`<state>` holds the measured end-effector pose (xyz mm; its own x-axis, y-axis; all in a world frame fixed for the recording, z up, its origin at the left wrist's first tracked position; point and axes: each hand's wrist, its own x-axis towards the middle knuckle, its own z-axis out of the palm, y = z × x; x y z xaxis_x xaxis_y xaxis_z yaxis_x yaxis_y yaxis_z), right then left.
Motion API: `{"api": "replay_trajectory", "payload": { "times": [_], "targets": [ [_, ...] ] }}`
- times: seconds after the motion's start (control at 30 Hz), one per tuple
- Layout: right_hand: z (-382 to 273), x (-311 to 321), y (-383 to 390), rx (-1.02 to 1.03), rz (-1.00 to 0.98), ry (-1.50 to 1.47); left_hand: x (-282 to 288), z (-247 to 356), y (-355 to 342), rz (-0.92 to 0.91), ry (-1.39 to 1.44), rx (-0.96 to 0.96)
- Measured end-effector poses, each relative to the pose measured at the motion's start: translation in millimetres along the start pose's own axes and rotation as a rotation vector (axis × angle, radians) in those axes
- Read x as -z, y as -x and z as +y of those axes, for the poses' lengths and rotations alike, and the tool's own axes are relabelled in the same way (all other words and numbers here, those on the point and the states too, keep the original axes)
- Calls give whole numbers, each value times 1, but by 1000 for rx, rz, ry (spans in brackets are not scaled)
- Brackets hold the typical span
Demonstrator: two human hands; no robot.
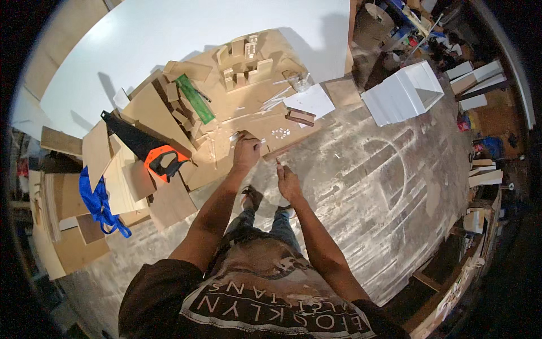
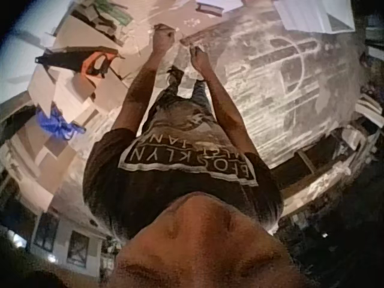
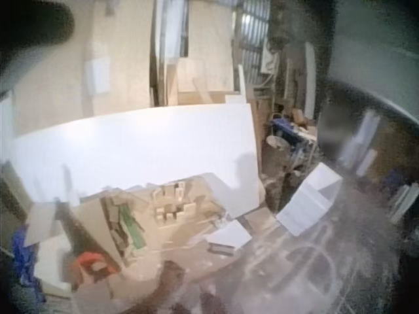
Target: The person uses a small hand tool to scrape and carve the edges of a small wooden component on a workbench, then picks up a thin piece of white material and fits it against the wood.
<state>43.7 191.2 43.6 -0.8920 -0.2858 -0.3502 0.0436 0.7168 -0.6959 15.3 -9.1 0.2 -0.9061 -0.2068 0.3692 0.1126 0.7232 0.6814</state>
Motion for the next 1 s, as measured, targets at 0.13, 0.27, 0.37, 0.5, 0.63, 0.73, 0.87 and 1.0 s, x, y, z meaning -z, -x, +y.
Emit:
{"api": "replay_trajectory", "payload": {
  "times": [0.13,0.27,0.37,0.5,0.63,0.73,0.87,1.0],
  "targets": [
    [-5,-20,-31,10,-22,35,1,7,-4,19,19,-8],
    [0,-31,-41,26,-23,92,3,9,-6,-47,1,-1],
    [-1,-32,-43,8,-36,108,2,8,-5,-31,20,2],
    [-2,-33,-45,-21,-55,126,1,5,-5,-41,-22,4],
    [-1,-33,-46,-24,-61,121,0,6,-5,-34,-11,6],
    [-5,-33,-46,-30,-58,138,1,7,-6,-25,-13,-17],
    [-17,-28,-42,-69,-85,155,7,9,-2,-15,-27,-12],
    [-13,-29,-46,-25,-52,198,6,12,-3,34,-17,-78]
  ]
}}
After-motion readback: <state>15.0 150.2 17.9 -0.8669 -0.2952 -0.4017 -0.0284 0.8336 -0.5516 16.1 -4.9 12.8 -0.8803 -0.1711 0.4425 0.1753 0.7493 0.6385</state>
